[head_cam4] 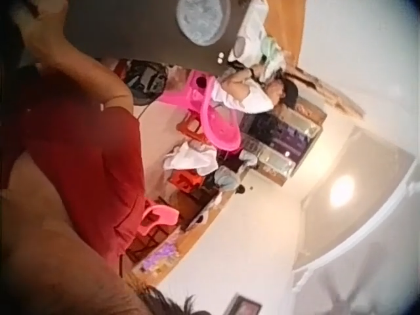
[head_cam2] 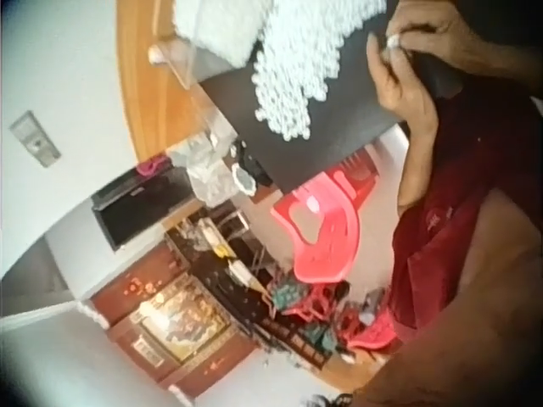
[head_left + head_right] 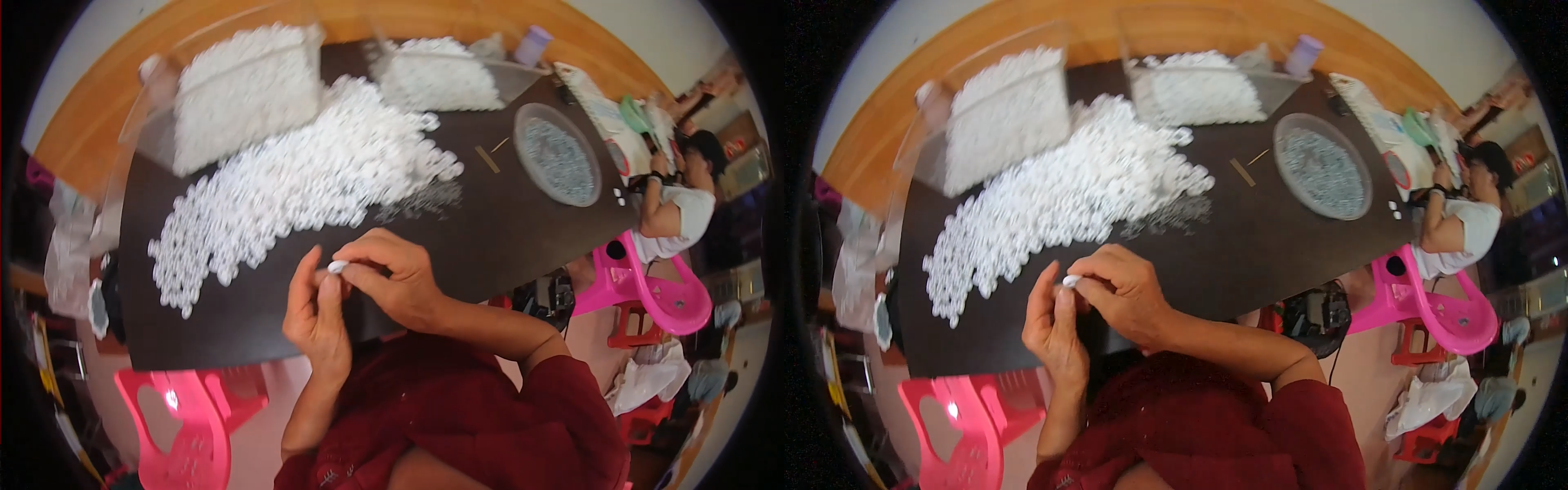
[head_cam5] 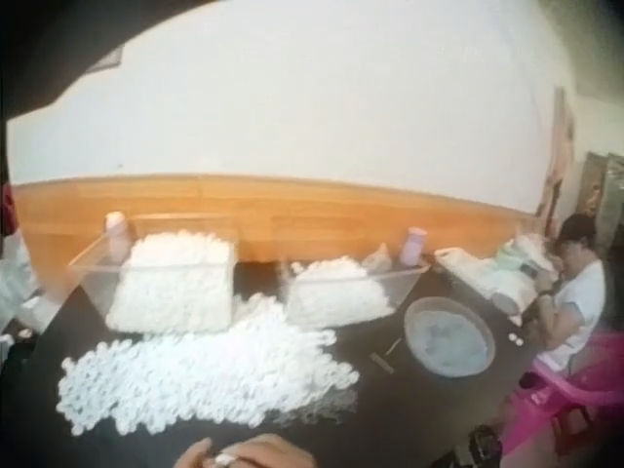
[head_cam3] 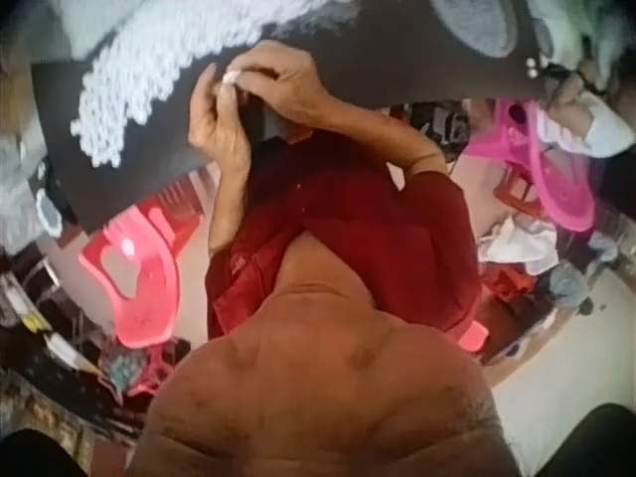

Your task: The person is manually inserting small metal pins into white plastic components while sitting at an assembly table.

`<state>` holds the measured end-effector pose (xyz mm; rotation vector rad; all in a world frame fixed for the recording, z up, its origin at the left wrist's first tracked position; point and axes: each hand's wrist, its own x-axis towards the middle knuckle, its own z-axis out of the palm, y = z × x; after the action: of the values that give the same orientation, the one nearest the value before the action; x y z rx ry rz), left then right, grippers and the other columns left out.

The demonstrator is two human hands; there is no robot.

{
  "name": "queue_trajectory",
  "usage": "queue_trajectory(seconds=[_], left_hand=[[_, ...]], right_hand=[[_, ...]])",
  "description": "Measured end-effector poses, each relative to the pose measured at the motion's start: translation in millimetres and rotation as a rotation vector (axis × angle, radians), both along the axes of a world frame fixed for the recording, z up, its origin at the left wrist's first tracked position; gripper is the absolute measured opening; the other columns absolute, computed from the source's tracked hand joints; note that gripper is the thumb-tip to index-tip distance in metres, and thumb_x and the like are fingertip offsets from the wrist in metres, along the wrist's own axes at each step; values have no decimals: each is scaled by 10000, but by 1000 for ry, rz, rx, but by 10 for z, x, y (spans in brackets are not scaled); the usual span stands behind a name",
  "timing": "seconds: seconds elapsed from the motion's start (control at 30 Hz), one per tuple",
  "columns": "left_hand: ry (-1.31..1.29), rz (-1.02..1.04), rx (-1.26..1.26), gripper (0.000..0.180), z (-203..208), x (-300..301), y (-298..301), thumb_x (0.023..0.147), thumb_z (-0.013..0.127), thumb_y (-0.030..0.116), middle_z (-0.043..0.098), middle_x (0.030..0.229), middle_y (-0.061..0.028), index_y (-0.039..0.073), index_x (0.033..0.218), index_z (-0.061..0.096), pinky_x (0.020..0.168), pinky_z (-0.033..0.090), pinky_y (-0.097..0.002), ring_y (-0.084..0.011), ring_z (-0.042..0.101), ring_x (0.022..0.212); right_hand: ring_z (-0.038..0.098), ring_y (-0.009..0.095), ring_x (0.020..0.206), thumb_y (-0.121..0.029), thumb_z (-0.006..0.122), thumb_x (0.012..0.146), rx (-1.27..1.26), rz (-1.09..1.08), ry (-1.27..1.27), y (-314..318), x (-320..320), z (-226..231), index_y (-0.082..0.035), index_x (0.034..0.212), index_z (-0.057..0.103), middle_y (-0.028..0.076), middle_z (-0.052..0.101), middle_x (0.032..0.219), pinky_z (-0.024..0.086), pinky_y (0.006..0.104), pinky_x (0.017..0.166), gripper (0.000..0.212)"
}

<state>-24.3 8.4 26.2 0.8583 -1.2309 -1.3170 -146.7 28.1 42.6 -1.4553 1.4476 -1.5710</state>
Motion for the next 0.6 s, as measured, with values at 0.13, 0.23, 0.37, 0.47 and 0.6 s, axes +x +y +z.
queue_trajectory(seconds=[0.13,0.23,0.37,0.47,0.6], left_hand=[[8,-57,5,298,-42,17,52,926,541,87,608,833,-64,-51,1190,535,651,449,-219,-92,530,706],[-37,-95,29,301,-139,97,41,921,560,110,618,844,-76,-50,1176,543,652,457,-219,-98,544,719],[-6,-164,47,290,-139,43,-5,917,571,106,617,841,-70,-41,1166,552,664,454,-217,-93,539,732],[-18,-186,34,276,-144,69,14,914,577,93,617,847,-59,-33,1159,559,674,450,-214,-87,534,741],[-84,-172,34,251,-125,87,37,909,583,81,619,849,-49,-27,1136,577,691,456,-212,-87,541,751]], right_hand=[[567,88,679,-57,641,809,-121,-206,287,-141,-510,323,-19,924,659,31,610,801,449,219,618,122],[520,51,675,-49,644,796,-153,-436,187,-361,-897,809,-1,925,662,4,604,758,433,202,613,138],[582,126,668,-78,634,787,-418,-648,718,-812,-1809,1186,16,919,653,57,637,740,461,256,621,163],[622,230,706,-98,619,790,-442,-796,992,-1037,-2169,1114,11,910,647,116,656,782,482,315,651,165],[615,315,772,-85,610,772,-390,-699,1114,-892,-1988,697,-15,870,651,136,646,811,485,372,685,127]])
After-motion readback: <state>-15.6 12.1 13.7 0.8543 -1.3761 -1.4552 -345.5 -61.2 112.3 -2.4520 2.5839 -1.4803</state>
